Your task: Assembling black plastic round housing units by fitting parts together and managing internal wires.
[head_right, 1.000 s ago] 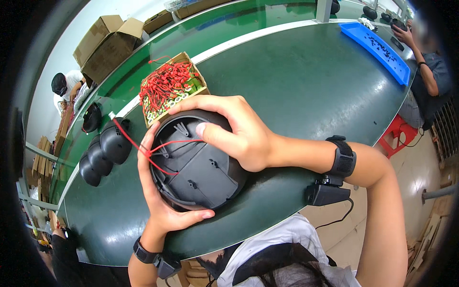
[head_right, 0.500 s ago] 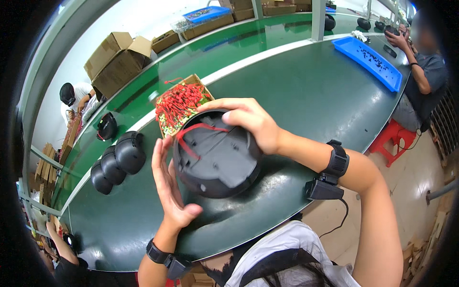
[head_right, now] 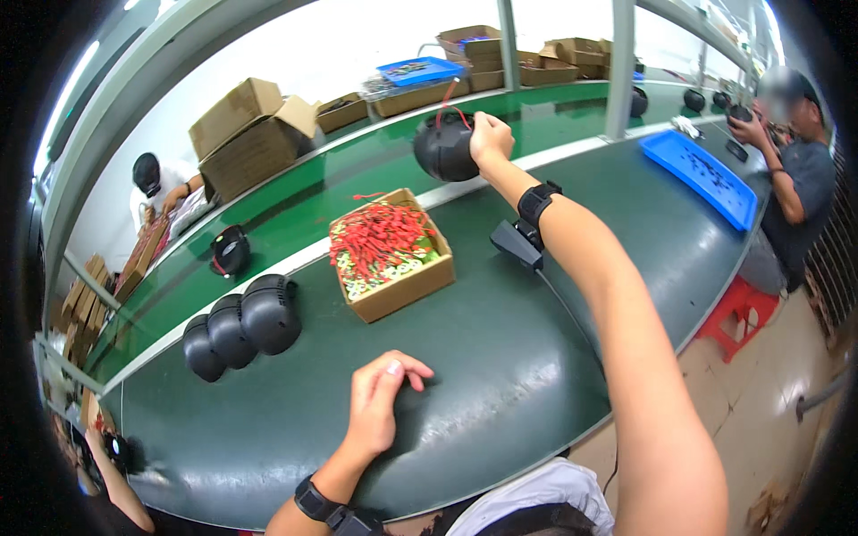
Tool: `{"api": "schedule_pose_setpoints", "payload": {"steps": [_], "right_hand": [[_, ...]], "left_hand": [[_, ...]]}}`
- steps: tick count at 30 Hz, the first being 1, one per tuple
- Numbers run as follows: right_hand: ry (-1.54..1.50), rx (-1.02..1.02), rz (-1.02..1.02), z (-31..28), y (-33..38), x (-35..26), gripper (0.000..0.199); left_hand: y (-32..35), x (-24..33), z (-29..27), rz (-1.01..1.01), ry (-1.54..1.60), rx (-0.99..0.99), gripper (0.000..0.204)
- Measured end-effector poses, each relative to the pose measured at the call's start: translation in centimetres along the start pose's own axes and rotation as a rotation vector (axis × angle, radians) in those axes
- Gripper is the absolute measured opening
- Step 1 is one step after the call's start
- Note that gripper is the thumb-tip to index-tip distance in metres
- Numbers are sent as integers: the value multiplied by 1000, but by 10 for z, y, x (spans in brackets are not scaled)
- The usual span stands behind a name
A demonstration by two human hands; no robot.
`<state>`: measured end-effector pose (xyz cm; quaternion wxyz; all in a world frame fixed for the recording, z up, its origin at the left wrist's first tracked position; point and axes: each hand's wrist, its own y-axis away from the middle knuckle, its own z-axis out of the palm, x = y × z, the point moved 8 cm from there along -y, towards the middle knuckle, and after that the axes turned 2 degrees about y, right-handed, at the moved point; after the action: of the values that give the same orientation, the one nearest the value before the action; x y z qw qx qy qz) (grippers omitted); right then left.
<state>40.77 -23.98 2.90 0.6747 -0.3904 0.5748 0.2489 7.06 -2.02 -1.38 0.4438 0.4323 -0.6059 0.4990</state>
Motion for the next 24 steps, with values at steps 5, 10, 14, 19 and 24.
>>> {"api": "schedule_pose_setpoints", "payload": {"steps": [5, 10, 14, 19, 24], "right_hand": [[133, 48, -7, 47, -6, 30, 35], [125, 26, -123, 86, -12, 32, 36], [179, -68, -112, 107, -19, 38, 41], [373, -207, -228, 108, -49, 32, 57], [243, -123, -786, 112, -3, -93, 50]], "left_hand": [[-1, 12, 2, 110, -147, -52, 29], [-2, 14, 3, 106, -173, -79, 24], [-1, 15, 4, 161, -213, -86, 26], [1, 14, 7, 174, -238, -109, 27], [-2, 12, 5, 178, -223, -91, 26]]}}
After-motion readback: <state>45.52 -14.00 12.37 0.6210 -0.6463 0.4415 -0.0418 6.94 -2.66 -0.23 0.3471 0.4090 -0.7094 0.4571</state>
